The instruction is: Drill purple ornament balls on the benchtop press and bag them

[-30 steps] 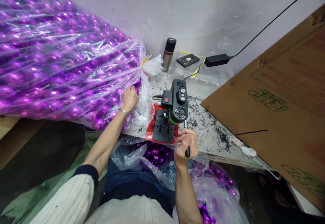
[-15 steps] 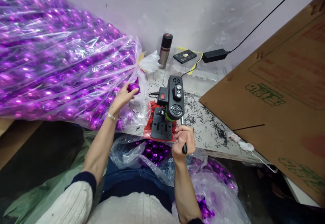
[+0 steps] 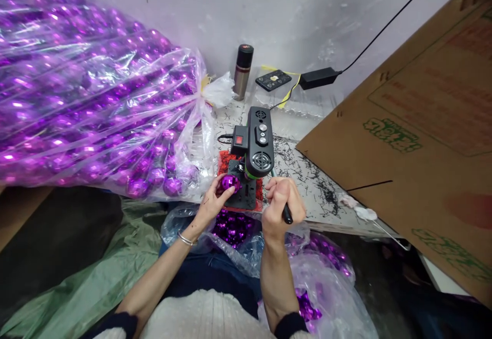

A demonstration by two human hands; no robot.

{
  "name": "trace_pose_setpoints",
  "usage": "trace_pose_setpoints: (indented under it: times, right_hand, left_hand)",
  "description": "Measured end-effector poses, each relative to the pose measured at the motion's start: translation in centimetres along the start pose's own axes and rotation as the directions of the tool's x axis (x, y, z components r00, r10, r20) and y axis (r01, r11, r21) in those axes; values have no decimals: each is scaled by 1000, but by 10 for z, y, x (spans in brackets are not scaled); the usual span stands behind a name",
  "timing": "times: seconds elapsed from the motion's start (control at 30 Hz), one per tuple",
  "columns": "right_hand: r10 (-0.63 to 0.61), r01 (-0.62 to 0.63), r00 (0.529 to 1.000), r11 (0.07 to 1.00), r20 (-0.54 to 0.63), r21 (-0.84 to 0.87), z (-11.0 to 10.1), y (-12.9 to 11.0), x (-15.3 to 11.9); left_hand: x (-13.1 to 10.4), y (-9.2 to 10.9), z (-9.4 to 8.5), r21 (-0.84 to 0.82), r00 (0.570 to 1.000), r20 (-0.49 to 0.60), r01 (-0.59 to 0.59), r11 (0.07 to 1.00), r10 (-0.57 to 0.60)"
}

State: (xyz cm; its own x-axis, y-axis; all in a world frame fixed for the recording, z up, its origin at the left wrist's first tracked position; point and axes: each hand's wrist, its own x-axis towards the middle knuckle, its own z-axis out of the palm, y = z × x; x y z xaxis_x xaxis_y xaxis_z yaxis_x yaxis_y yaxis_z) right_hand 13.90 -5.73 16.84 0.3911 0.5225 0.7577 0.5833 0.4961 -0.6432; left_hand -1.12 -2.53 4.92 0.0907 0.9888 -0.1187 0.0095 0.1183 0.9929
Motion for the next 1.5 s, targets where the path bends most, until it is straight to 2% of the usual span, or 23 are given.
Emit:
trace_pose_setpoints:
  times: [0.1, 0.2, 0.37, 0.47, 0.57, 0.67, 0.87, 1.03, 1.2, 1.5]
  right_hand:
    - [-24, 24, 1000, 1000, 10, 17, -1, 1, -1]
    - [-44, 43, 999, 999, 22, 12, -2, 2, -4]
    - [-63, 64, 998, 998, 29, -7, -5, 5, -9]
    - [-69, 69, 997, 998, 35, 2, -6, 6, -10]
    - [-61, 61, 997, 998, 47, -2, -7, 6, -12]
    - [-60, 60, 997, 998, 43, 6, -7, 5, -12]
    - [-84, 85, 996, 996, 43, -14, -8, 6, -14]
    - [-79, 81, 996, 995, 36, -52, -5, 20, -34]
    - [-156, 154, 985, 988, -77, -26, 7, 41, -54]
    - [-199, 196, 973, 980, -115, -44, 12, 52, -60]
  left_hand:
    - [10, -8, 1, 214, 995, 10, -100, 972, 100]
    - [18, -8, 2, 396, 979, 34, -196, 897, 199]
    - [28, -2, 2, 519, 935, 164, -352, 779, 314]
    - [30, -2, 4, 529, 921, 199, -389, 754, 336]
    - [29, -7, 9, 532, 922, 182, -384, 755, 341]
    - [28, -15, 17, 537, 926, 151, -370, 758, 345]
    - [29, -35, 22, 486, 904, 174, -424, 764, 391]
    - [30, -43, 22, 445, 893, 164, -446, 777, 419]
    - [29, -44, 24, 441, 893, 169, -446, 779, 416]
    - [30, -45, 25, 423, 888, 178, -458, 782, 423]
